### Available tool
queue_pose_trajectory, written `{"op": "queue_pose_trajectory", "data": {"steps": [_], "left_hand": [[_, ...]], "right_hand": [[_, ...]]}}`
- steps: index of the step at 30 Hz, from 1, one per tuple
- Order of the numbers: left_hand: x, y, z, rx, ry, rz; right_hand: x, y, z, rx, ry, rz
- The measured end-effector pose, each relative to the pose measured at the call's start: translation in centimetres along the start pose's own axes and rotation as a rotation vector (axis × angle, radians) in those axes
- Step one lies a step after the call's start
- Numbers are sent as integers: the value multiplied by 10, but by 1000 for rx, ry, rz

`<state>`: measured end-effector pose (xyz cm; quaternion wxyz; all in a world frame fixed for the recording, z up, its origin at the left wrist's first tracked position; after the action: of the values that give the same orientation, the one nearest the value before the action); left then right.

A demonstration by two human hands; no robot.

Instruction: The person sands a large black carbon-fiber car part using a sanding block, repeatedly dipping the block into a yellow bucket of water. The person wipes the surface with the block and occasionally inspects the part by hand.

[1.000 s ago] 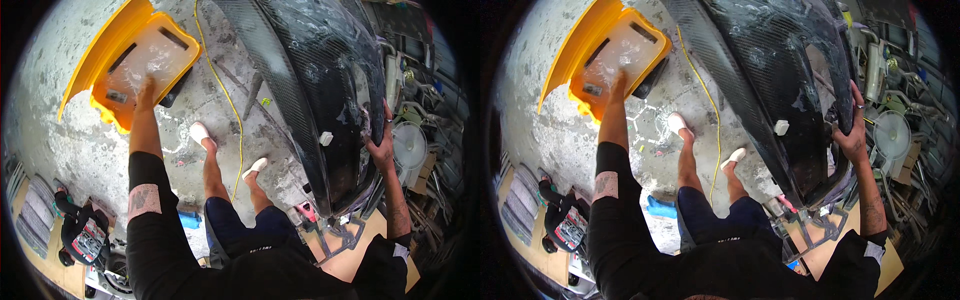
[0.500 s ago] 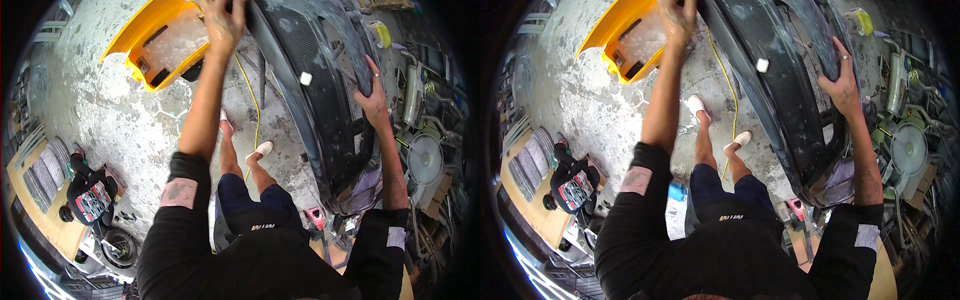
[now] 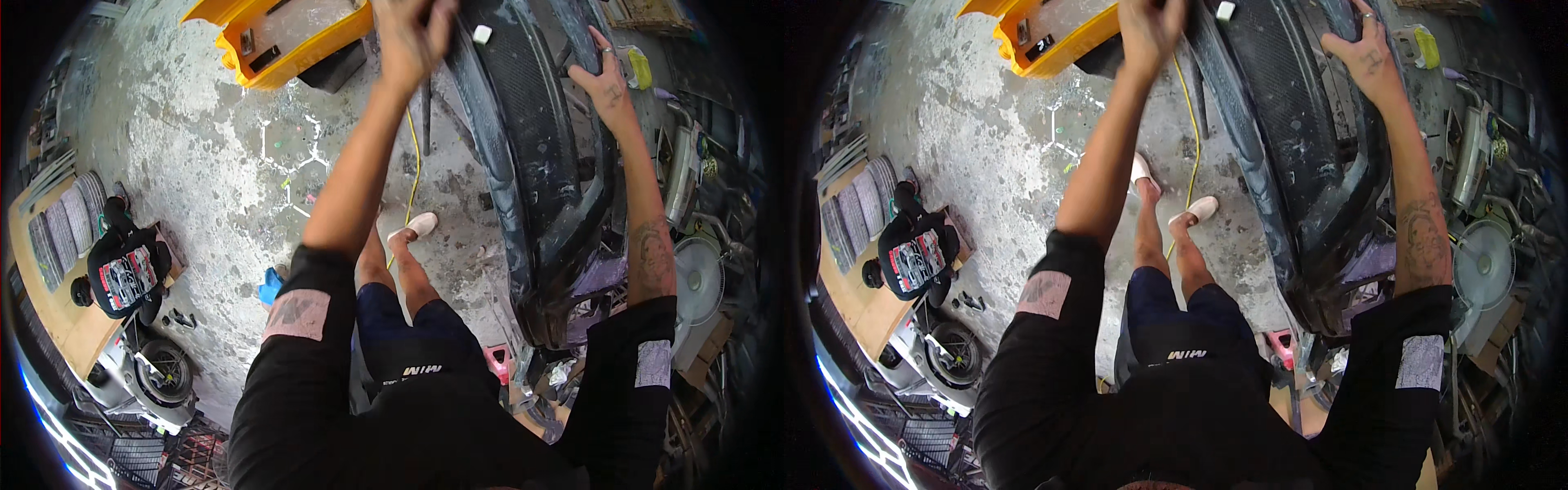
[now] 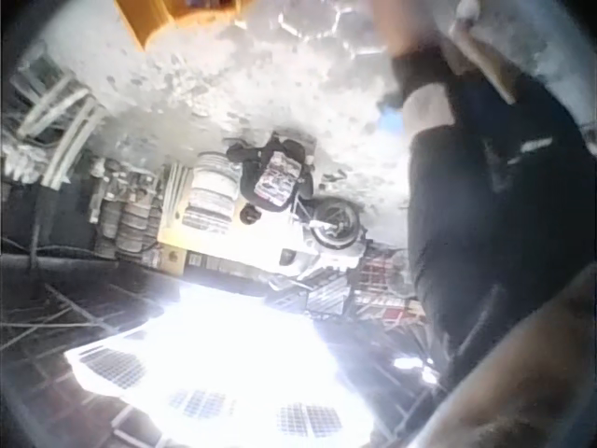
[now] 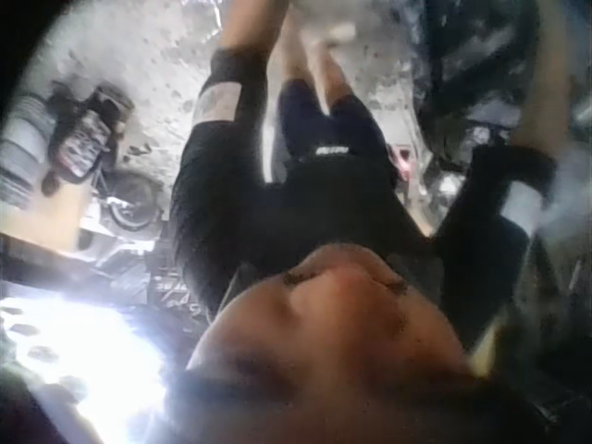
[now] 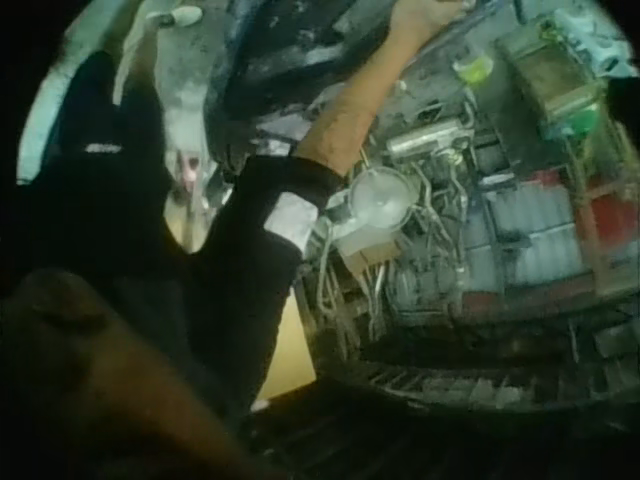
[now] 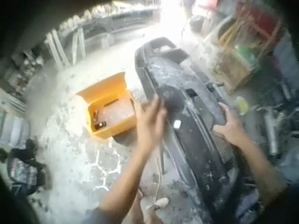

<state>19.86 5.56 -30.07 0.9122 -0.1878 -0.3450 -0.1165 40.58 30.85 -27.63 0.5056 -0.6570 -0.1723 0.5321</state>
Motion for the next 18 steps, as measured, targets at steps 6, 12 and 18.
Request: {"op": "queue_pose_trajectory", "data": {"steps": [6,12,18], "left_hand": [[128,22,-136,-164,-390,-145],[110,3,-75,-8,-240,6],[-70,-28,105,256,-249,-67]], "right_hand": [[11,-7,-19,1,-54,-53],[-14,-24,-20,30,10,2],[-36,-15,18,-16,-89,-53]]}}
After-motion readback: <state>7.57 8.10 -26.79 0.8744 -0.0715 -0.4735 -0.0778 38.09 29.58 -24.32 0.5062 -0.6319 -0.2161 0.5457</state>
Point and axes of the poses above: each hand's wrist, its own z-axis towards the middle knuckle, its own y-axis out of the palm, x = y × z, the point moved 6 cm from there along z, towards the middle knuckle, and after that the axes turned 4 degrees about -y, right-handed, at the moved point
